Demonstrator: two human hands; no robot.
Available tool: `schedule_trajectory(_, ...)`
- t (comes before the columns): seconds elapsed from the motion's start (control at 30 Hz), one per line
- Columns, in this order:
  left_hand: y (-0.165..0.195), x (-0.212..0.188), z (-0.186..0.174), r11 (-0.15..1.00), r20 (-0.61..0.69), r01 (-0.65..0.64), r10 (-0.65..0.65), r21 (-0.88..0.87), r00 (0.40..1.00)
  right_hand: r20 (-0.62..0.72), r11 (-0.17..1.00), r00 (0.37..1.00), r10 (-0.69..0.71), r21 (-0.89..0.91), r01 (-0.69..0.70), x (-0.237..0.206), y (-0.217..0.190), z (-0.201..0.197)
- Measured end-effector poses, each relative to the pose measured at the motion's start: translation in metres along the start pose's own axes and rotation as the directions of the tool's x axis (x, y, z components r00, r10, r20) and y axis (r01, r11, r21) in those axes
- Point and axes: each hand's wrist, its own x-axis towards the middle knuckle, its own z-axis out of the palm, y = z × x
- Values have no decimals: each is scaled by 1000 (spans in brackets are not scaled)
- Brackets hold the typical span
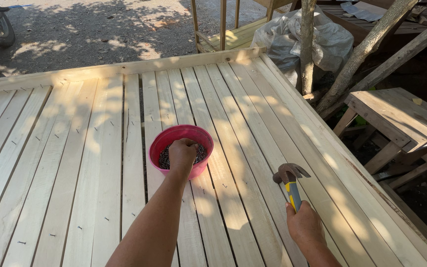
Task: The person hammers nails into wooden planks to assemble a wooden structure. They repeatedly pick nails from a pink bowl and drive them into the wood using a hammer.
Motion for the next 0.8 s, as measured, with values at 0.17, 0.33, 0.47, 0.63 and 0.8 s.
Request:
schedule_trajectory(0.17,2,-1,-5,965,-7,87,-92,-246,996,35,1000,999,19,9,-20,-2,-1,-1)
schedule_trajectory(0.33,-4,2,-2,988,-86,-52,40,-146,995,-8,1000,1000,-2,-8,2,0,0,1)
schedule_trajectory(0.47,-7,8,-2,970,-65,-10,-6,-243,998,23,1000,1000,18,-14,-17,2,1,2)
schedule_trajectory(0.63,-8,13,-9,862,92,184,-159,-473,983,16,1000,1000,18,-14,-18,4,3,3)
schedule_trajectory(0.8,-6,13,-15,829,191,240,-164,-505,968,-15,1000,1000,-2,-7,2,5,4,5)
